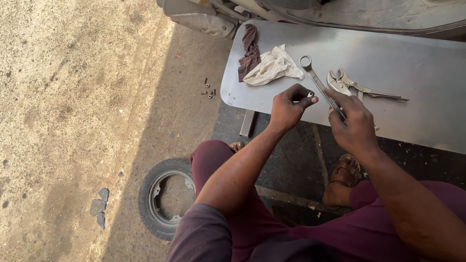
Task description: Cleaning and inspecting a spark plug using a wrench and locking pliers.
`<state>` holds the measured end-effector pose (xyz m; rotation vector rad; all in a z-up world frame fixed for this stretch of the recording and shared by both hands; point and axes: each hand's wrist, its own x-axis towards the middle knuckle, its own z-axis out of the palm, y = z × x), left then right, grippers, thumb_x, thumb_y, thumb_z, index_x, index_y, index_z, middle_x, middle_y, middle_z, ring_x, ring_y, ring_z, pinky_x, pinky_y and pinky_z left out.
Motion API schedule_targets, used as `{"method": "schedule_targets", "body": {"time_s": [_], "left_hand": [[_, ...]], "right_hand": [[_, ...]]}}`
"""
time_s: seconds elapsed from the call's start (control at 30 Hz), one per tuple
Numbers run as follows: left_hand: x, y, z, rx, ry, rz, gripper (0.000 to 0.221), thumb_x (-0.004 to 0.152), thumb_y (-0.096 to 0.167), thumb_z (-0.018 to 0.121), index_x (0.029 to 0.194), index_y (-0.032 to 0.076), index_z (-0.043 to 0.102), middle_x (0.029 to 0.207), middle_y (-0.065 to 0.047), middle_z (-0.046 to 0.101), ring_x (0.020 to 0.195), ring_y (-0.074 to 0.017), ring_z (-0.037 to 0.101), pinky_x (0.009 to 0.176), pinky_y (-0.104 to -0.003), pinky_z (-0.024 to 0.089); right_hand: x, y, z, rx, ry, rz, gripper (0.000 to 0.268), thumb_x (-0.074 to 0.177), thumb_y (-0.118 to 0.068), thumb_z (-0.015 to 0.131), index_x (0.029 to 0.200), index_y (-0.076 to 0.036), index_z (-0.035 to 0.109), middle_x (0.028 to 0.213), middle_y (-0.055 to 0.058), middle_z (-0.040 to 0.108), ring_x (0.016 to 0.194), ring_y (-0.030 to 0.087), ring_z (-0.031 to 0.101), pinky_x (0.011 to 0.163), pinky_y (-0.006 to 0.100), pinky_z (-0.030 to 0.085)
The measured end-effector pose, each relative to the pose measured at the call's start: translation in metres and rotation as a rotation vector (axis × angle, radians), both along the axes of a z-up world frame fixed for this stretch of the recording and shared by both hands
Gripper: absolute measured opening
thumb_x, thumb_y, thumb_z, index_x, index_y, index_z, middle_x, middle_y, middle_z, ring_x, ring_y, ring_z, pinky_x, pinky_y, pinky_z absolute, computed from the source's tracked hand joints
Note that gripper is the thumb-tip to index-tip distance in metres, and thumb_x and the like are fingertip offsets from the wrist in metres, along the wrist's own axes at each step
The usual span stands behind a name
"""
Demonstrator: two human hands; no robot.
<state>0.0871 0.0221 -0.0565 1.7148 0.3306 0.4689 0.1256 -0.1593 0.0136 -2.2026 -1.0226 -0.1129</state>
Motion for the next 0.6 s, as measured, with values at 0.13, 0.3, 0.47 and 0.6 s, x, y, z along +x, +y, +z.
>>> {"method": "schedule_targets", "body": {"time_s": [0.13,0.3,0.47,0.6], "left_hand": [[0.0,-0.001,-0.001,0.003,-0.01,0.02,0.03,0.084,0.029,0.084,0.096,0.003,0.074,0.086,-0.008,0.079,0.08,-0.0153,0.074,0.077,-0.032,0.058],[-0.005,0.0,0.006,0.045,-0.016,0.049,0.03,0.083,0.028,0.084,0.095,0.003,0.074,0.084,-0.009,0.078,0.077,-0.0153,0.073,0.074,-0.032,0.057],[-0.012,0.004,0.021,0.031,-0.028,0.066,0.028,0.083,0.027,0.083,0.096,0.003,0.074,0.084,-0.008,0.078,0.076,-0.014,0.072,0.073,-0.031,0.056],[-0.01,0.014,0.027,0.038,-0.07,0.151,0.029,0.084,0.027,0.084,0.093,0.002,0.073,0.084,-0.008,0.077,0.076,-0.0143,0.072,0.073,-0.031,0.056]], "right_hand": [[0.035,0.001,-0.032,-0.03,-0.102,-0.069,0.049,0.096,-0.007,0.062,0.143,-0.017,0.064,0.111,0.019,0.065,0.098,0.037,0.066,0.086,0.049,0.054],[0.06,0.008,-0.073,-0.332,-0.123,-0.168,0.048,0.091,-0.012,0.064,0.137,-0.025,0.069,0.101,0.015,0.064,0.099,0.037,0.065,0.085,0.052,0.053],[0.066,0.015,-0.077,-0.418,-0.286,-0.115,0.042,0.087,-0.023,0.07,0.129,-0.028,0.071,0.114,0.012,0.065,0.111,0.033,0.062,0.089,0.049,0.051],[0.037,0.012,0.041,-0.027,-0.086,0.035,0.033,0.106,-0.038,0.068,0.131,-0.016,0.072,0.134,0.015,0.06,0.125,0.036,0.058,0.096,0.045,0.05]]}}
